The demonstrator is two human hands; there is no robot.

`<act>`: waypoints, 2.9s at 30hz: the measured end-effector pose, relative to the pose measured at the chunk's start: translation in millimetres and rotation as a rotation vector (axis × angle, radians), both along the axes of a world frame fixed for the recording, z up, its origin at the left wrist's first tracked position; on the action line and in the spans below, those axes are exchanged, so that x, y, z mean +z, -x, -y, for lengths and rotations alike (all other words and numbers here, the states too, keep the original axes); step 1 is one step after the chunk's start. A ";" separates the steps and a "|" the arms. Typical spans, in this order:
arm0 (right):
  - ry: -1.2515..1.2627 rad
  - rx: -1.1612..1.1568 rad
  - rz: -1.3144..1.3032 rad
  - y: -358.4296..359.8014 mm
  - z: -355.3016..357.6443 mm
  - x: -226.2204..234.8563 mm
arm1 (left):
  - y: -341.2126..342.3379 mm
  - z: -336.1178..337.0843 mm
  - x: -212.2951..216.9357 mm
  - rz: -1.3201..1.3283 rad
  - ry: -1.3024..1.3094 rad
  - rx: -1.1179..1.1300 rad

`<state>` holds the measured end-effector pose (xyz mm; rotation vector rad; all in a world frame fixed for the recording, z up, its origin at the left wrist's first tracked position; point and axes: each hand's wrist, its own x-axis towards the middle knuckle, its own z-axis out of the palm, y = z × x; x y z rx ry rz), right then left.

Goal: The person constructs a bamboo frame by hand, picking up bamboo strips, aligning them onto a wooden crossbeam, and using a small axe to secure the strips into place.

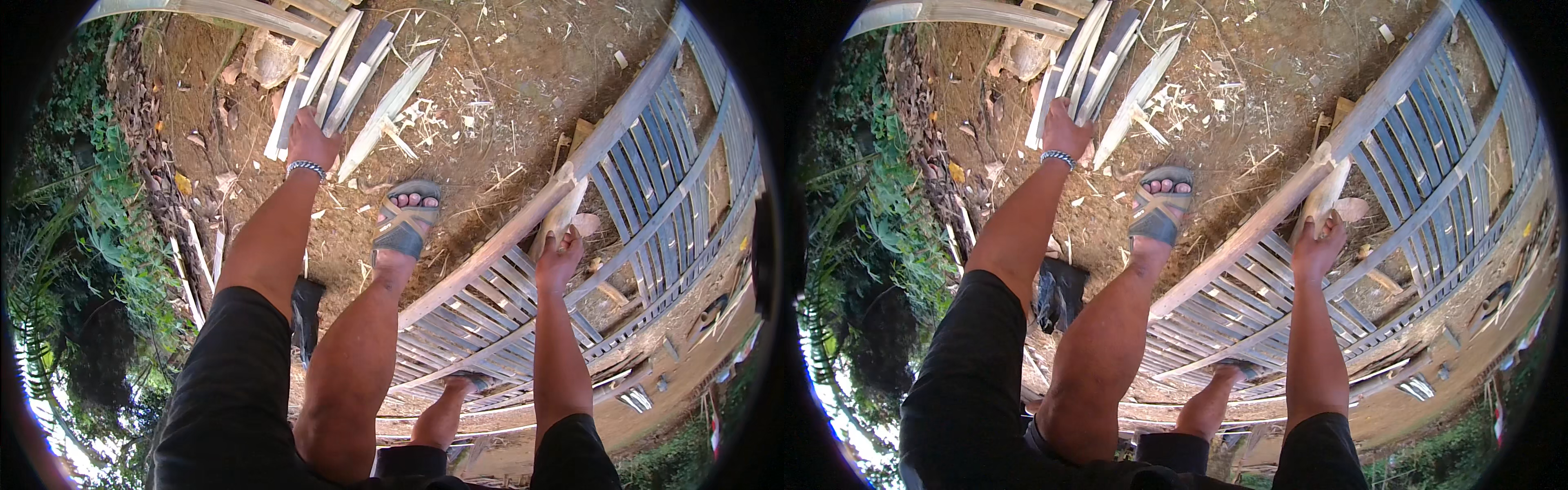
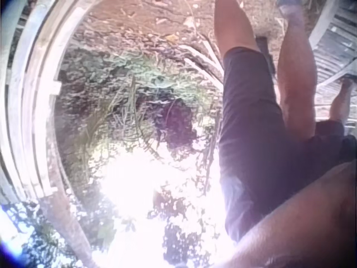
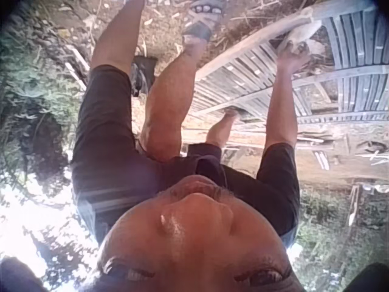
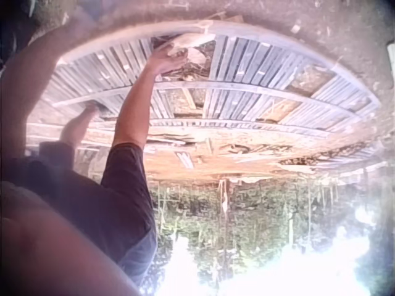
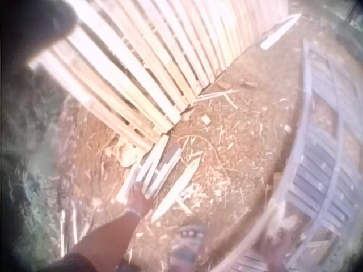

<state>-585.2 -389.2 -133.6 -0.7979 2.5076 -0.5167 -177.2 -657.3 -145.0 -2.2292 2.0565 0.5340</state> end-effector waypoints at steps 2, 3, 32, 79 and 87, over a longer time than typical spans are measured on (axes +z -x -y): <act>0.015 -0.006 0.031 1.4 -1.2 1.0 | -1.7 0.8 4.4 -0.010 0.028 -0.048; 0.016 -0.019 0.058 -1.0 0.7 4.5 | -10.2 -0.4 3.7 -0.047 -0.024 -0.044; 0.204 0.139 0.657 -94.5 56.8 65.6 | 23.7 -87.4 69.6 -1.083 -0.909 0.308; 0.128 -0.348 1.346 -87.0 62.9 73.7 | -11.8 -26.9 10.2 0.145 -0.167 -0.178; 0.165 -0.354 1.391 -91.4 48.1 67.1 | -17.1 -31.1 18.8 -0.160 -0.068 0.107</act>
